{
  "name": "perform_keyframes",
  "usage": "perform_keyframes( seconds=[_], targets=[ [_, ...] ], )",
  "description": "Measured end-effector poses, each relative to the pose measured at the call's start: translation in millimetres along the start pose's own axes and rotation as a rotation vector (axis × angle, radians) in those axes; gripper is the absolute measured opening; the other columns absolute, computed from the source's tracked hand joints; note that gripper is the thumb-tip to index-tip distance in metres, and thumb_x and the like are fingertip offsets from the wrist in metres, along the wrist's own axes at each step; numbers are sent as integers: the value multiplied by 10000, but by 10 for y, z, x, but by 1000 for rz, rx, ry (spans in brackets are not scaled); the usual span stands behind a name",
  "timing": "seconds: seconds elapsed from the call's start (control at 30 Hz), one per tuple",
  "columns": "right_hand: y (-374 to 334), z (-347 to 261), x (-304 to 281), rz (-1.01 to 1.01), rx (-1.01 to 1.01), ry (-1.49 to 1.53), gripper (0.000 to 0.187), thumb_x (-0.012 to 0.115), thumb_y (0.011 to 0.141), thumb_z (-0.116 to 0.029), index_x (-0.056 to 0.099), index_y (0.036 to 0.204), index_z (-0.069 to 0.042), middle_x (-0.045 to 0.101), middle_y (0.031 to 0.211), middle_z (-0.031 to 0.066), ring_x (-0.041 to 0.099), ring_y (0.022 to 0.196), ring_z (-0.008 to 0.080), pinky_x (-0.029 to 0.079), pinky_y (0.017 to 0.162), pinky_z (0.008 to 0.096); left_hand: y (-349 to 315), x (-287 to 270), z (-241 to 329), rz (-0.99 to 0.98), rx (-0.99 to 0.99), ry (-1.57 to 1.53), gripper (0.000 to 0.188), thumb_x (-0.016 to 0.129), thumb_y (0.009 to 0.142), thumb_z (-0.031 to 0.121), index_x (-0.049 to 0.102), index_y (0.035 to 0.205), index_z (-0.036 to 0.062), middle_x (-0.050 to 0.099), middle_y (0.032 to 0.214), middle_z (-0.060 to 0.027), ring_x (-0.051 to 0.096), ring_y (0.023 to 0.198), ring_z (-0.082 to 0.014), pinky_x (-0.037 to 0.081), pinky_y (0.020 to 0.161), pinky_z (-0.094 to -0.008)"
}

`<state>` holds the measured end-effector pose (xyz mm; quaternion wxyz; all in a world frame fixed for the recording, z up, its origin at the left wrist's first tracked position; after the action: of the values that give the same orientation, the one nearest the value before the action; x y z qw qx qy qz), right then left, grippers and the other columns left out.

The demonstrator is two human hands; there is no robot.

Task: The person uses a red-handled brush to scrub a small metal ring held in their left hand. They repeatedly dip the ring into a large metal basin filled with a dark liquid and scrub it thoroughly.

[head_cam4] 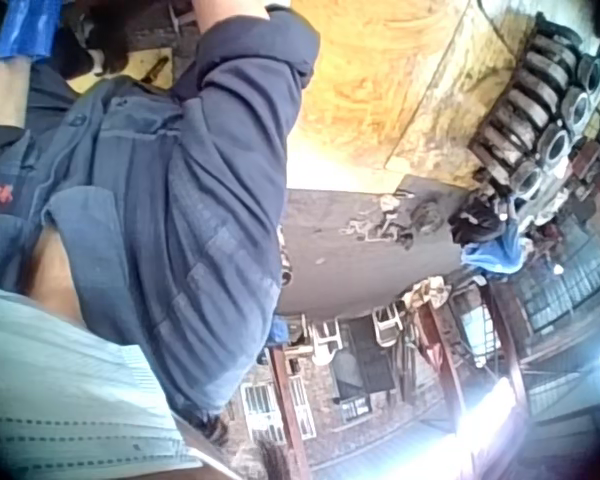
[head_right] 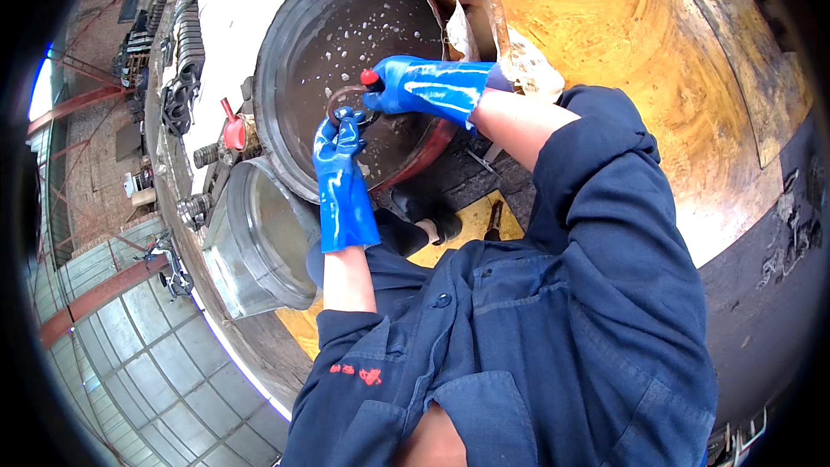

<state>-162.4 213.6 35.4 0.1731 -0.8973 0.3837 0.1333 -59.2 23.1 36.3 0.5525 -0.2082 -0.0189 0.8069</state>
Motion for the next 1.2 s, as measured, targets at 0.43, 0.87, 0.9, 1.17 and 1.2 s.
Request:
perform_keyframes(
  seconds=[0.43, 0.87, 0.9, 1.17, 1.2],
  targets=[
    [39, 157, -120, 327, 55, 43, 266, 700, 939, -349, 776, 953, -94, 752, 797, 114, 719, 728, 264, 568, 752, 377, -76, -199, 180, 36, -58, 112, 268, 704, 1010, 264, 693, 1137, 29, 766, 993, -80, 698, 821, -153, 523, 660, -278],
    [-188, 34, 24, 393, -222, 117, 212, 698, 906, -336, 762, 978, -147, 740, 892, 149, 721, 854, 352, 580, 759, 412, -84, -241, 201, 97, 11, 260, 269, 701, 1003, 263, 707, 1117, 19, 767, 993, -81, 712, 844, -175, 535, 695, -309],
    [-225, -65, 30, 405, -288, 46, 209, 699, 894, -342, 762, 974, -160, 743, 897, 137, 722, 871, 358, 580, 753, 434, -57, -368, 197, 227, 202, 483, 273, 693, 998, 270, 708, 1151, 45, 766, 991, -90, 714, 852, -211, 549, 734, -330],
    [-383, -76, 287, -11, -363, -567, 235, 772, 742, -226, 722, 967, -176, 742, 899, 57, 745, 839, 334, 575, 682, 474, 393, 133, 1034, 145, 943, 991, 236, 690, 928, 175, 763, 1145, 115, 770, 1051, -118, 747, 959, -323, 589, 861, -407],
    [-403, -43, 308, -125, -342, -565, 221, 757, 770, -209, 729, 982, -157, 744, 893, 77, 750, 836, 328, 587, 685, 453, 370, 427, 1265, 45, 1041, 891, 240, 701, 909, 129, 762, 1139, 106, 770, 1070, -130, 750, 971, -327, 589, 881, -399]
  ],
)
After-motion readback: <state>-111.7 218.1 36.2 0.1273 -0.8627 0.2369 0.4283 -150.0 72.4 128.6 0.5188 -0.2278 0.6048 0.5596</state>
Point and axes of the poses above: each hand's wrist, its own y-axis towards the middle knuckle, its own x-axis out of the palm, z = x × y, the point moved 4 cm from there along y, towards the middle knuckle
